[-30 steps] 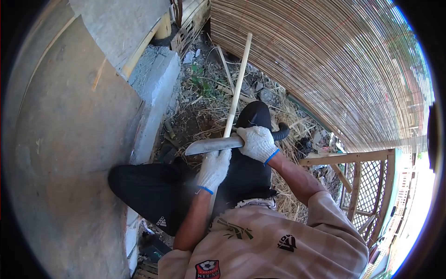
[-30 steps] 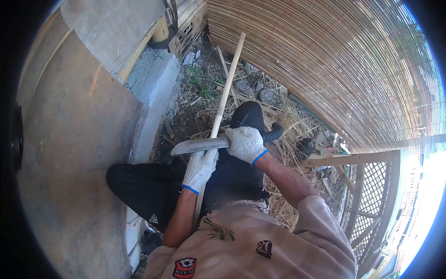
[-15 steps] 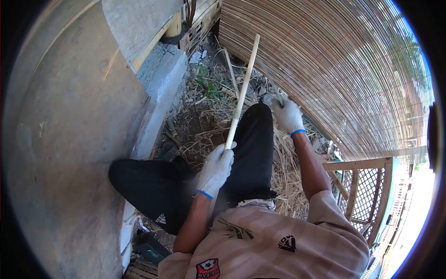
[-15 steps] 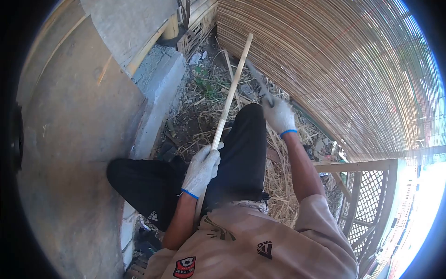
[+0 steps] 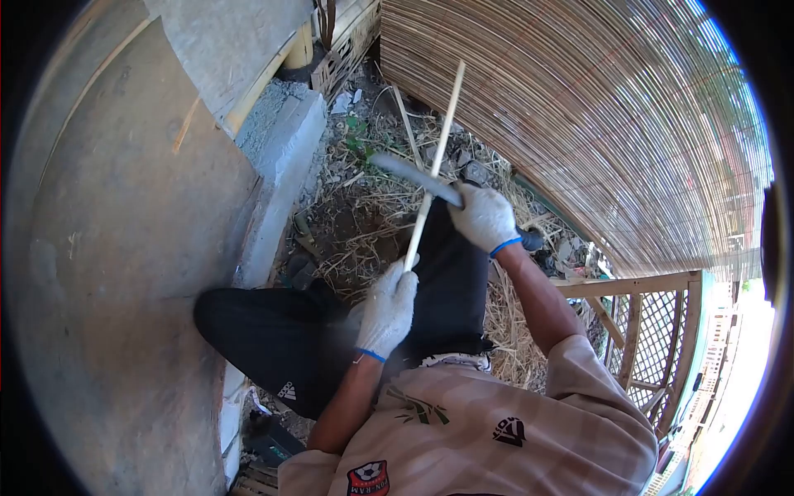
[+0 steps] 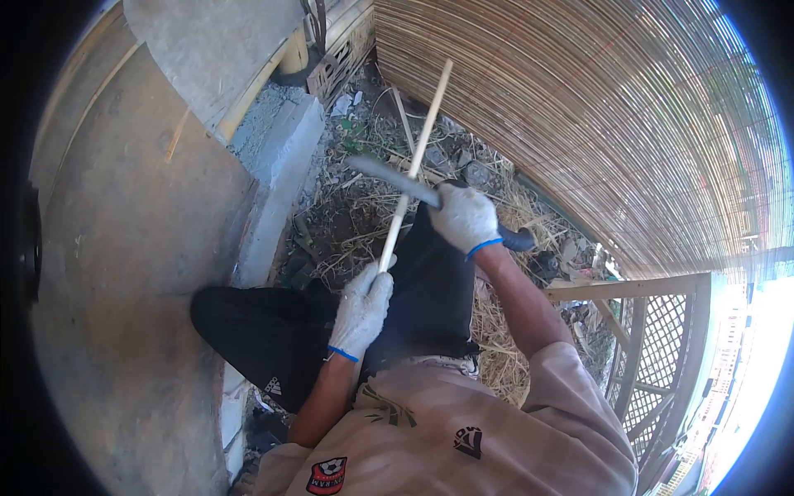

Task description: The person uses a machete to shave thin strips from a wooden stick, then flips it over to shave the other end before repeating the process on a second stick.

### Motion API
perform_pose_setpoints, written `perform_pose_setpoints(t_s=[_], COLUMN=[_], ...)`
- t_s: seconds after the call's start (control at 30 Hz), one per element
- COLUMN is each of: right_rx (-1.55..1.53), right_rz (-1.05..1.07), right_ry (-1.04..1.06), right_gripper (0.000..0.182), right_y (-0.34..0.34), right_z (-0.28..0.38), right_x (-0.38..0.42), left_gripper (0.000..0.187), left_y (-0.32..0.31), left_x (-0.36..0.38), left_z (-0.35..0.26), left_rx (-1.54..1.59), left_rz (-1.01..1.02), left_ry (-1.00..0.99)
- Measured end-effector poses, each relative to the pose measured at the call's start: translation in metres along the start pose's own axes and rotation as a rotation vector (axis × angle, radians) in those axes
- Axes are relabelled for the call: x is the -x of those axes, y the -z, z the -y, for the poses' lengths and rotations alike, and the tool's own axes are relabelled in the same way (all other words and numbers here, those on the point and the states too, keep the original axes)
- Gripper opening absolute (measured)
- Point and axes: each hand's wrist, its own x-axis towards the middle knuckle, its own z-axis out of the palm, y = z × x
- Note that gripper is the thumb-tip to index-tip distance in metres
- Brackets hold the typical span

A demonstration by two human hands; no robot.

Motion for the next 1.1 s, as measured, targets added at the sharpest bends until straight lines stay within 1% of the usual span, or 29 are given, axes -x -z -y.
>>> perform_pose_setpoints(t_s=[0.07, 0.1, 0.13, 0.17, 0.2, 0.23, 0.3, 0.37, 0.4, 0.43, 0.47, 0.5, 0.57, 0.6, 0.63, 0.7, 0.77, 0.83, 0.9, 0.97, 1.0, 1.03, 1.1], right_rx=[-0.003, 0.006, -0.003, -0.013, 0.024, 0.036, 0.024, -0.012, -0.043, -0.124, -0.127, -0.125, -0.169, -0.142, -0.155, -0.073, -0.112, -0.098, -0.075, -0.046, -0.07, -0.07, -0.091], right_rz=[0.038, 0.04, 0.064, 0.083, 0.176, 0.301, 0.217, 0.01, -0.025, -0.01, -0.003, 0.012, 0.082, 0.096, 0.096, 0.255, 0.118, 0.165, 0.124, 0.196, 0.243, 0.242, 0.1], right_ry=[-0.083, -0.081, 0.033, 0.147, 0.231, 0.184, 0.168, 0.024, -0.087, -0.163, -0.181, -0.199, -0.086, 0.068, 0.156, 0.168, 0.176, 0.177, 0.202, 0.172, 0.184, 0.187, 0.209], right_gripper=[0.024, 0.024, 0.024, 0.023, 0.023, 0.021, 0.021, 0.021, 0.025, 0.031, 0.03, 0.03, 0.028, 0.025, 0.023, 0.023, 0.019, 0.018, 0.018, 0.021, 0.021, 0.021, 0.021], right_y=[0.012, 0.015, 0.017, 0.017, 0.01, 0.004, -0.003, -0.01, -0.005, 0.004, 0.006, 0.006, 0.013, 0.007, 0.001, -0.004, -0.01, -0.014, -0.014, -0.008, -0.01, -0.01, -0.009], right_z=[-0.004, 0.0, 0.006, 0.011, 0.016, 0.021, 0.022, 0.01, 0.006, 0.003, 0.001, 0.0, 0.016, 0.017, 0.023, 0.034, 0.038, 0.034, 0.038, 0.052, 0.052, 0.048, 0.038], right_x=[-0.006, 0.001, 0.014, 0.025, 0.031, 0.038, 0.035, 0.014, 0.003, -0.005, -0.007, -0.004, 0.02, 0.03, 0.039, 0.046, 0.04, 0.025, 0.022, 0.032, 0.036, 0.033, 0.02], left_gripper=[0.04, 0.041, 0.039, 0.039, 0.038, 0.038, 0.036, 0.036, 0.036, 0.036, 0.036, 0.036, 0.035, 0.035, 0.034, 0.033, 0.028, 0.028, 0.029, 0.028, 0.027, 0.027, 0.027], left_y=[0.0, -0.001, -0.002, -0.002, 0.0, 0.002, 0.004, 0.007, 0.01, 0.012, 0.012, 0.013, 0.017, 0.016, 0.016, 0.016, 0.02, 0.022, 0.023, 0.025, 0.022, 0.021, 0.02], left_x=[0.001, 0.002, -0.001, -0.003, -0.006, -0.007, -0.001, 0.013, 0.018, 0.021, 0.02, 0.018, 0.016, 0.013, 0.011, 0.013, 0.019, 0.022, 0.016, 0.017, 0.017, 0.017, 0.02], left_z=[-0.002, -0.002, -0.005, -0.006, -0.006, -0.006, -0.003, -0.011, -0.009, -0.007, -0.007, -0.011, -0.021, -0.02, -0.018, -0.014, -0.012, -0.014, -0.021, -0.024, -0.023, -0.023, -0.021], left_rx=[0.027, 0.05, 0.118, 0.123, 0.133, 0.139, 0.105, 0.195, 0.188, 0.232, 0.281, 0.291, 0.42, 0.434, 0.427, 0.423, 0.319, 0.302, 0.296, 0.425, 0.342, 0.342, 0.278], left_rz=[0.014, 0.034, 0.034, 0.04, 0.051, 0.06, 0.042, 0.03, 0.027, 0.053, 0.081, 0.083, 0.15, 0.149, 0.156, 0.146, 0.117, 0.101, 0.102, 0.103, 0.056, 0.054, 0.035], left_ry=[-0.006, -0.002, 0.034, 0.03, 0.063, 0.101, 0.077, 0.059, 0.061, 0.11, 0.156, 0.152, 0.239, 0.233, 0.216, 0.211, 0.155, 0.174, 0.163, 0.203, 0.182, 0.18, 0.154])
